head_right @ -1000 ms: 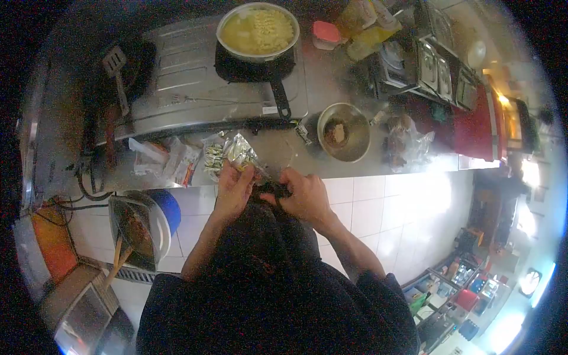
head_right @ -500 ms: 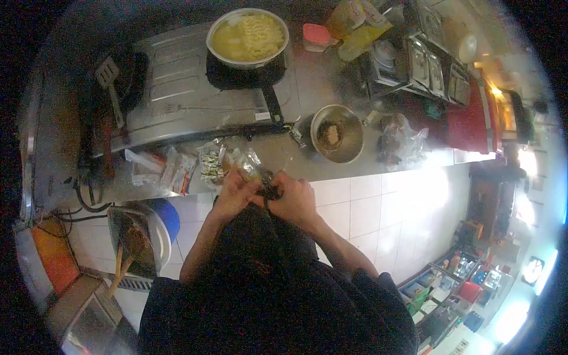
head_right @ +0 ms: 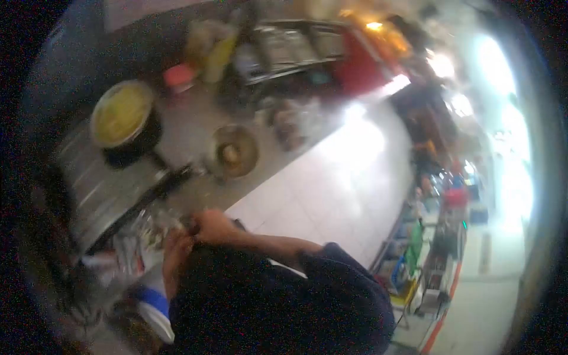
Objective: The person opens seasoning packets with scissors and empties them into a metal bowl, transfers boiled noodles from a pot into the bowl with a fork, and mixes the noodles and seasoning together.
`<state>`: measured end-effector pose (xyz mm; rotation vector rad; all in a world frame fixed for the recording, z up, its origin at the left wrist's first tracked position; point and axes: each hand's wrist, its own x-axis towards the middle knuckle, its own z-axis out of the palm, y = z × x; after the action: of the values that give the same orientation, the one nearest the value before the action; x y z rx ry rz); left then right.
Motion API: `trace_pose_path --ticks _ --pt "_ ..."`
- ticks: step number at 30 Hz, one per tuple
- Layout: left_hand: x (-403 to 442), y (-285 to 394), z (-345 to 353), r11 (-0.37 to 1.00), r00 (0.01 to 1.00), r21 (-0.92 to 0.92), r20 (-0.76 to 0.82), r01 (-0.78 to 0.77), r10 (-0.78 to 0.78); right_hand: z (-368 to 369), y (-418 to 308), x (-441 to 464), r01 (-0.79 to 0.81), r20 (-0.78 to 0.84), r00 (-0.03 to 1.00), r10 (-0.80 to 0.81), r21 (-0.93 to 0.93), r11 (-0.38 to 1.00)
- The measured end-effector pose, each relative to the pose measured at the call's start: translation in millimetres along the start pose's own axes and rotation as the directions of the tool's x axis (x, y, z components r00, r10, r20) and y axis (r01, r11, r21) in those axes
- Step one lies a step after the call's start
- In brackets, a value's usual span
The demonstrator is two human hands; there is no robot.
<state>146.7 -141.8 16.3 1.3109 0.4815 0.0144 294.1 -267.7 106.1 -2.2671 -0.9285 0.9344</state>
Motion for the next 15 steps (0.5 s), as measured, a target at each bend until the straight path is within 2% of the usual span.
trace_pose_path --ticks 1,2,4,5,6,8,9,10,11,12,13,14,15 --pt "6.1 -32.5 -0.9 0.967 0.967 0.018 0.005 -0.256 0.256 0.3 2.6 2.8 0.025 -0.031 0.999 -0.024 0.02 0.999" --pt "-2.0 -3.1 8.3 0.803 0.996 -0.591 0.001 0.068 -0.084 -5.4 3.6 1.3 0.008 -0.073 0.997 -0.007 0.012 1.0" --pt "-6.9 -7.7 7.1 0.784 0.994 -0.613 0.094 0.099 -0.052 -9.6 -4.3 -0.6 -0.046 0.012 0.999 0.045 0.061 0.997" --pt "-7.3 -10.1 2.7 0.757 0.987 -0.64 0.158 0.129 -0.035 -14.9 -6.6 -0.1 -0.02 -0.01 1.0 0.021 0.074 0.997" --pt "-7.0 5.4 8.0 0.764 0.987 -0.632 0.156 0.131 -0.041 -19.9 -3.0 2.7 -0.016 -0.011 1.0 0.017 0.086 0.996" --pt "-16.0 44.9 19.5 0.729 0.988 -0.668 0.102 0.152 -0.113 -24.6 8.9 15.4 -0.119 0.169 0.981 0.091 0.163 0.979" --pt "-20.2 22.8 5.3 0.739 0.99 -0.66 0.065 0.137 -0.126 -26.8 16.1 21.3 -0.099 0.142 0.988 0.063 0.268 0.958" --pt "-17.4 -14.8 -8.0 0.701 0.994 -0.708 0.018 0.086 -0.104 -26.4 14.3 28.4 -0.076 0.157 0.987 0.034 0.276 0.958" --pt "-11.4 -34.4 -12.4 0.655 0.997 -0.754 -0.013 0.042 -0.078 -30.6 15.7 32.7 -0.098 0.205 0.976 0.07 0.131 0.987" --pt "-10.4 -19.2 -7.2 0.656 0.998 -0.754 -0.006 0.041 -0.07 -40.0 21.4 32.7 -0.126 0.233 0.964 0.128 -0.022 0.992" --pt "-16.1 5.4 -2.6 0.632 1.0 -0.775 -0.015 0.005 -0.026 2.0 66.9 52.0 -0.064 0.072 0.993 0.093 -0.335 0.94" --pt "-22.2 19.6 0.7 0.61 0.999 -0.792 -0.039 -0.036 0.008 7.1 82.3 61.8 -0.058 0.076 0.993 0.088 -0.329 0.943" --pt "-21.9 19.0 3.3 0.618 0.998 -0.785 -0.067 -0.048 -0.007 16.7 88.7 70.2 0.009 0.035 0.999 0.009 -0.498 0.867"
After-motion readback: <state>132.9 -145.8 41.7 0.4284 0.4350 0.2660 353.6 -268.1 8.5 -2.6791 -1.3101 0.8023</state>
